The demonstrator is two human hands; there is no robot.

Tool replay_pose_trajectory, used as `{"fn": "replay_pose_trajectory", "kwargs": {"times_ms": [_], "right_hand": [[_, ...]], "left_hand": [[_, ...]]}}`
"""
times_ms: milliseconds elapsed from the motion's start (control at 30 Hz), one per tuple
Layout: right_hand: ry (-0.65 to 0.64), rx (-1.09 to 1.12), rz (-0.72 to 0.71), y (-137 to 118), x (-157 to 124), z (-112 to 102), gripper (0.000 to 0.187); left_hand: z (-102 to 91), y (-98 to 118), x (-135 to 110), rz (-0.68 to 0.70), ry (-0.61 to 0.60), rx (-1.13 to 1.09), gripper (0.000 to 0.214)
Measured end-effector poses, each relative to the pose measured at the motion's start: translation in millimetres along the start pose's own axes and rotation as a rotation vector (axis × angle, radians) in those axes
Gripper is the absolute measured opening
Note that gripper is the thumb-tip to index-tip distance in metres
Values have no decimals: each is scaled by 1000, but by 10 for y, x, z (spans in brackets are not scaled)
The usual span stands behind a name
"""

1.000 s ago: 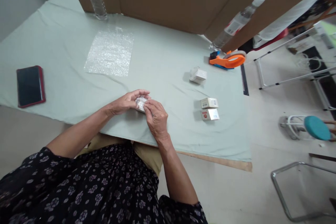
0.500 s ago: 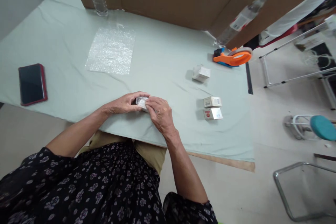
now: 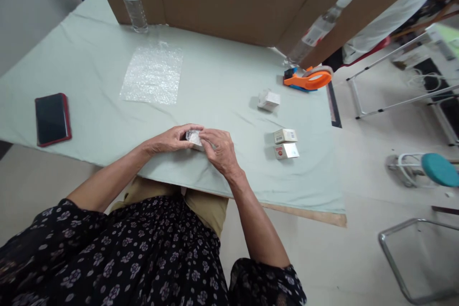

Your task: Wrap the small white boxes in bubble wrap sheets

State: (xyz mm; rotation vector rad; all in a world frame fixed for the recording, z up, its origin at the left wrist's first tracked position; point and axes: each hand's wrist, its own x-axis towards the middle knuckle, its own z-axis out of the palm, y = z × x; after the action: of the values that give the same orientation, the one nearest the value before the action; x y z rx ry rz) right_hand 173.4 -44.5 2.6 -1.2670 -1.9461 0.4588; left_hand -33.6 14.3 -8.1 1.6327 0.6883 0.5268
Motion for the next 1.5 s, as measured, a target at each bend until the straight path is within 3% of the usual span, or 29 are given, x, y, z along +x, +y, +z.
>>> {"fn": "replay_pose_trajectory", "kwargs": {"times_ms": [200,400,800,1100,1300,1500], "right_hand": [[148,34,55,-35,-130,-159,16],[196,75,153,-9,-423,-238,14],[240,145,229,41,-590,-224,14],[282,214,315,109,-654,-237,14],[338,226,368,219,-791,-301,14],[388,221,358,296,-893,-280,15]], "left_hand": [[-26,33,-11,-20,-25,69,69],[-19,27,-19,-48,-7,128,71],[93,129,97,-307,183,-279,68],[167,259,285,-340,202,-530,54],[35,362,653,-296,246,-504,52],[-95,457,1446,-256,325,-410,45]]}}
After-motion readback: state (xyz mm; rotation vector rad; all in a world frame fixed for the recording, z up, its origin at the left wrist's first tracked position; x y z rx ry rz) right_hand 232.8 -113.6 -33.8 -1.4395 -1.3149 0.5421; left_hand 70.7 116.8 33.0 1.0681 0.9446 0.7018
